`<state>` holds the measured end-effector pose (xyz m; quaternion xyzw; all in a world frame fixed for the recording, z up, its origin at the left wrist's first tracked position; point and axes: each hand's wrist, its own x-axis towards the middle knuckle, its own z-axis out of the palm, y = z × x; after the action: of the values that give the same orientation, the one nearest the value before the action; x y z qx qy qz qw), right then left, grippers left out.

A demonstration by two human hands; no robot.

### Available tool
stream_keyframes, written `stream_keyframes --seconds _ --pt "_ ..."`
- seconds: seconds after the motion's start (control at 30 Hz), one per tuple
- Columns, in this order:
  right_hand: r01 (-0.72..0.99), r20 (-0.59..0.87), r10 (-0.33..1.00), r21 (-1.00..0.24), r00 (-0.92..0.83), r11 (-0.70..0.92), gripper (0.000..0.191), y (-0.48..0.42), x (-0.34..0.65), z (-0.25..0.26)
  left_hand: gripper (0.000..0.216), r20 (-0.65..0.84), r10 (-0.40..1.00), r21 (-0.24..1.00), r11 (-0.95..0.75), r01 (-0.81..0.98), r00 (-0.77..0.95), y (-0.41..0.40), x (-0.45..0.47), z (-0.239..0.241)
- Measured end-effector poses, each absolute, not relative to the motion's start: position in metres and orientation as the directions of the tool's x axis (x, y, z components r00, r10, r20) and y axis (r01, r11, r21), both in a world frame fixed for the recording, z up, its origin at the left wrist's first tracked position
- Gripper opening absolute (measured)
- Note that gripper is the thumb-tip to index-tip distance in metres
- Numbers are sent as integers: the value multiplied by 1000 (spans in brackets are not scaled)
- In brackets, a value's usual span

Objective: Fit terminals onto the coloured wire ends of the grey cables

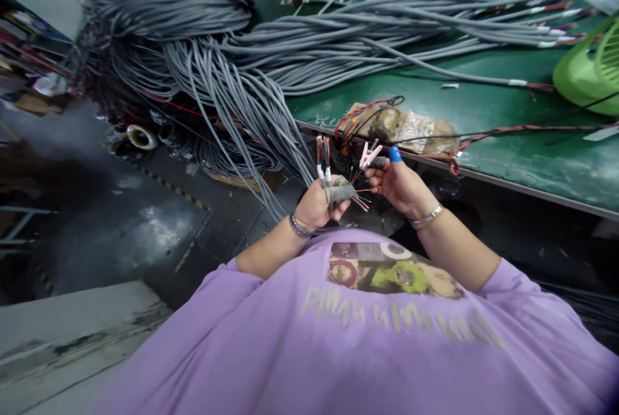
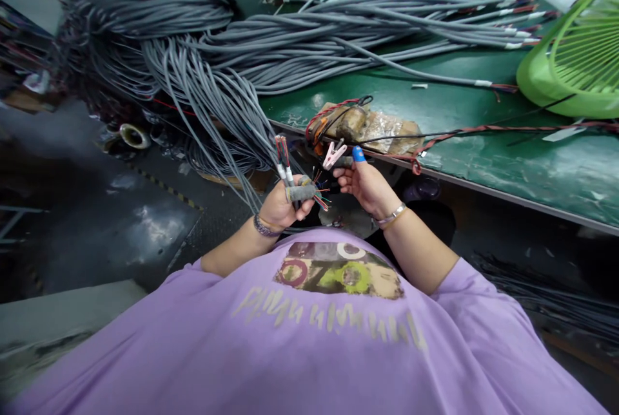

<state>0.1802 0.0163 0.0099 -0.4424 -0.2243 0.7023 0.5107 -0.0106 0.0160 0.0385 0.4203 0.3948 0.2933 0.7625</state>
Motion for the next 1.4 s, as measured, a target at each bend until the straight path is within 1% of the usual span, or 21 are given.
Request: stream_keyframes --seconds 0.1,0.17,0.27,0.4,0.63,0.77,0.9,1.0,1.1,1.17,1.3,1.4 --pt "-494 -292 950 -813 -113 -308 58 27 174 11 42 -380 745 856 508 -96 548 22 -8 43" --pt "-504 -259 960 -818 -105 -276 60 32 168 9 42 -392 725 845 527 -89 566 26 -7 44" --pt "-568 -280 957 -776 -80 -275 60 33 160 12 41 -398 700 827 553 -97 593 30 -6 43" --pt "-647 -322 946 -718 -17 -257 55 31 153 21 40 -404 678 810 577 -104 614 33 -5 41" --pt "-612 -305 950 -765 69 -201 54 34 151 21 43 -416 660 806 586 -83 625 37 -1 33" --pt "-591 -281 959 -779 28 -211 57 33 152 20 39 -424 660 808 585 -70 620 36 1 32" --pt "-605 -303 953 -753 -31 -259 62 30 156 19 39 -422 673 810 581 -82 607 34 0 37" --pt "-622 -319 944 -725 -79 -297 64 28 159 18 42 -408 685 826 559 -76 603 29 -2 41" --pt "-602 -311 945 -736 -107 -310 67 26 161 20 41 -401 711 853 520 -48 578 20 -5 45" --pt "-601 -311 943 -734 -119 -318 62 26 162 22 40 -390 738 869 492 -44 550 15 -5 46" --pt "-643 -330 937 -694 -115 -323 42 25 161 26 41 -360 787 880 465 -98 502 13 -2 44" --pt "-657 -348 933 -683 -90 -318 41 24 159 27 41 -356 809 875 464 -137 469 16 2 42"
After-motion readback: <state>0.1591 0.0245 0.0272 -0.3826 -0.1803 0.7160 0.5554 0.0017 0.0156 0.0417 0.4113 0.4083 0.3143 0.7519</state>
